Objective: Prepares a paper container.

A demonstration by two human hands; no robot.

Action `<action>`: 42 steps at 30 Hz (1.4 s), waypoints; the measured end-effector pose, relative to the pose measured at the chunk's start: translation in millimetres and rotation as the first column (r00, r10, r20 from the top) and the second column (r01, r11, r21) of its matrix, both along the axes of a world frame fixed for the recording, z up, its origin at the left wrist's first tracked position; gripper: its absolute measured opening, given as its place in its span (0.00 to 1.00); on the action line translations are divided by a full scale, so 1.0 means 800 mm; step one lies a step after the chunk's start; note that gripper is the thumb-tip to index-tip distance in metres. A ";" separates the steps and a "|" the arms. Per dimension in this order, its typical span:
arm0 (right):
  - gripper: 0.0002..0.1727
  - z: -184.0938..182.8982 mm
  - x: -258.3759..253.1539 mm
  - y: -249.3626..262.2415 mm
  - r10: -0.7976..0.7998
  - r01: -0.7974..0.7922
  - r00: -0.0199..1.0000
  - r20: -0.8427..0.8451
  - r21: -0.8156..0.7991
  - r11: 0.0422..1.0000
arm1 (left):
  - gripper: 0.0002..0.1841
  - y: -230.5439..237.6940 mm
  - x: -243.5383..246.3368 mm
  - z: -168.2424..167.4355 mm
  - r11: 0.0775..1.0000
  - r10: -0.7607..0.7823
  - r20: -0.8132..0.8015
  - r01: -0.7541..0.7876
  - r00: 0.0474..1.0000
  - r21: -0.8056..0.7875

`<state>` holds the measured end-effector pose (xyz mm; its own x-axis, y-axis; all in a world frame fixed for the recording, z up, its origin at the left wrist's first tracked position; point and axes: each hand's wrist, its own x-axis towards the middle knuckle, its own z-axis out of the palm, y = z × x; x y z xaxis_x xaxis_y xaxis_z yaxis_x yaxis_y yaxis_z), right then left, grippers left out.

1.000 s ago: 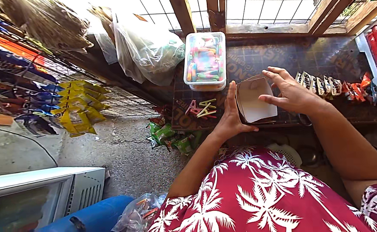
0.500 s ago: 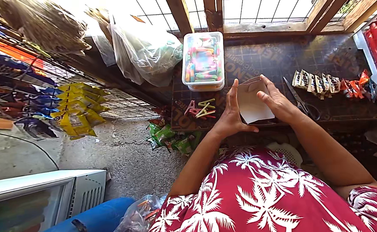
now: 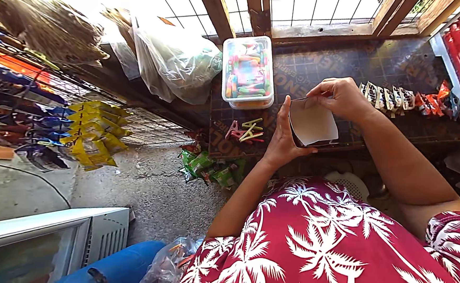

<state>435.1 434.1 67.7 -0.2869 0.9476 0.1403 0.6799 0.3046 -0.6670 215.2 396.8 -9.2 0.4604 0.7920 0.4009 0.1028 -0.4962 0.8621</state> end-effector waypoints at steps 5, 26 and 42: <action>0.10 -0.004 -0.004 -0.009 -0.015 0.015 1.000 -0.006 0.044 0.999 | 0.76 0.000 0.000 0.002 0.999 0.014 -0.043 -0.012 0.999 0.046; 0.14 -0.004 0.002 -0.053 -0.022 0.035 0.998 -0.056 0.252 0.967 | 0.09 0.081 0.028 0.083 0.996 0.044 -0.561 0.003 0.826 0.084; 0.13 -0.021 0.010 -0.153 0.162 -0.265 0.945 0.283 0.379 0.887 | 0.07 0.084 0.016 0.089 0.998 -0.057 -0.531 0.054 0.845 -0.021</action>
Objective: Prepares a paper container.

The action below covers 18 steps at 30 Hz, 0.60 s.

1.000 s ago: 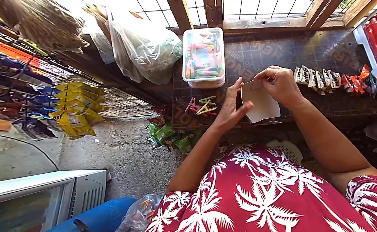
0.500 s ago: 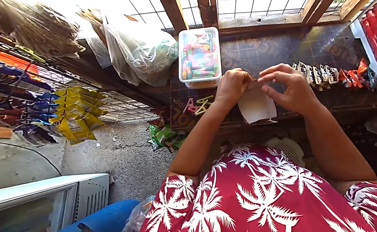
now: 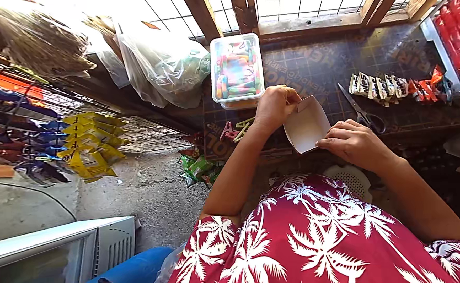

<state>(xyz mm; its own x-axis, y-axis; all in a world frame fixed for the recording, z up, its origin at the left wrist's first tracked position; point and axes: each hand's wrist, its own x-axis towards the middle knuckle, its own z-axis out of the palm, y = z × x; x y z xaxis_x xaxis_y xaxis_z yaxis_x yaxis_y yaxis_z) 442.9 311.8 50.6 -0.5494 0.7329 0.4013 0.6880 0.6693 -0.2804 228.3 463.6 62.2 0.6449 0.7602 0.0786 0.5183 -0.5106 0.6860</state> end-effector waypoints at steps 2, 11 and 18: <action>0.13 -0.003 0.000 0.001 0.007 -0.007 1.000 -0.021 -0.013 1.000 | 0.07 -0.001 -0.002 -0.002 1.000 0.017 0.008 -0.016 1.000 -0.021; 0.12 -0.004 0.000 0.002 -0.001 -0.001 0.999 -0.044 -0.046 0.999 | 0.08 -0.014 0.012 0.008 0.985 0.094 -0.166 -0.067 0.982 0.158; 0.12 -0.003 0.005 0.000 -0.016 0.016 0.999 0.036 -0.011 1.000 | 0.07 -0.019 0.004 0.008 0.964 0.111 -0.164 -0.066 0.980 0.259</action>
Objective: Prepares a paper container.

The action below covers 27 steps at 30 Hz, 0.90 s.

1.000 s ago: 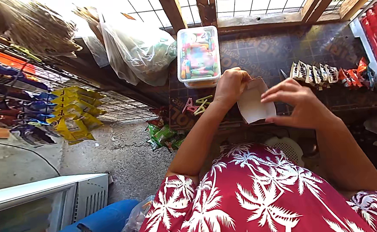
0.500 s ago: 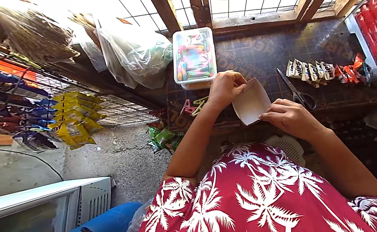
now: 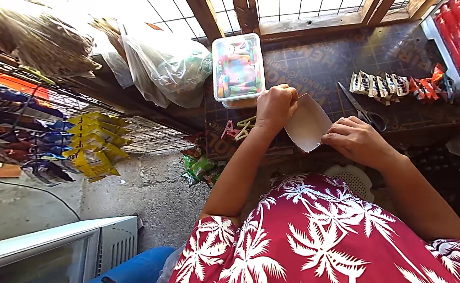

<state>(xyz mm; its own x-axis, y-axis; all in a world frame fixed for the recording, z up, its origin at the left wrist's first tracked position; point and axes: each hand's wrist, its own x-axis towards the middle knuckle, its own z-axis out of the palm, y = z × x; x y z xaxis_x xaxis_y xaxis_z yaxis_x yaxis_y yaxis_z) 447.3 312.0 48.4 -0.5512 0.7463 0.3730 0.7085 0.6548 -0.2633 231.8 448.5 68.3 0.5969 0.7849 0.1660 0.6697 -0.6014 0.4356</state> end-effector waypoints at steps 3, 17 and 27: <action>0.12 -0.003 0.002 -0.001 -0.003 0.003 1.000 -0.008 0.007 1.000 | 0.06 -0.004 0.003 0.000 1.000 0.009 -0.033 -0.009 0.999 0.024; 0.09 0.009 0.009 -0.006 -0.295 0.301 0.950 -0.102 0.044 0.953 | 0.06 -0.013 -0.023 0.015 0.978 0.157 0.199 -0.124 0.967 -0.171; 0.12 -0.004 0.000 0.009 -0.464 0.435 0.840 -0.282 -0.162 0.885 | 0.07 -0.041 -0.022 -0.022 0.936 0.241 0.243 -0.159 0.940 -0.314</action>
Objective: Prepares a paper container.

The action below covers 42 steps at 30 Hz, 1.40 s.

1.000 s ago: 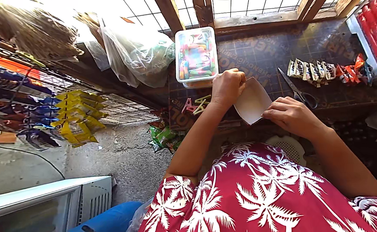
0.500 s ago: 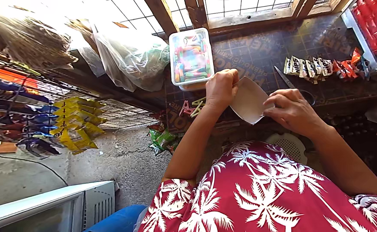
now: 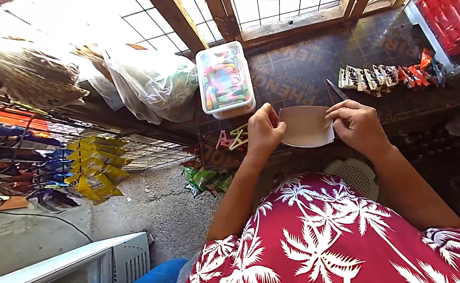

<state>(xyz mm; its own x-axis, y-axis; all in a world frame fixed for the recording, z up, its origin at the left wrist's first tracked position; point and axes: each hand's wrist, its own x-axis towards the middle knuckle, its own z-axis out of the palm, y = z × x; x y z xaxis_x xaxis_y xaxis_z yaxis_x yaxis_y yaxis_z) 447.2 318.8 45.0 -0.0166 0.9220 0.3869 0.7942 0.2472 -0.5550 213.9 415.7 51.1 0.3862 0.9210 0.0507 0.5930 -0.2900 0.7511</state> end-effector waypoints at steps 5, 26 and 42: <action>0.09 0.009 -0.022 0.014 -0.184 0.177 0.982 -0.031 -0.163 0.971 | 0.07 -0.005 0.004 -0.011 1.000 0.001 0.019 0.000 1.000 -0.025; 0.10 0.025 -0.057 -0.018 -0.445 0.476 0.876 -0.186 0.185 0.860 | 0.26 -0.023 0.001 -0.013 0.972 -0.220 0.478 0.147 0.850 0.186; 0.08 0.005 -0.097 -0.203 -0.789 0.890 0.444 -0.425 0.105 0.444 | 0.13 -0.084 0.102 -0.045 0.644 -0.625 0.721 0.720 0.300 0.259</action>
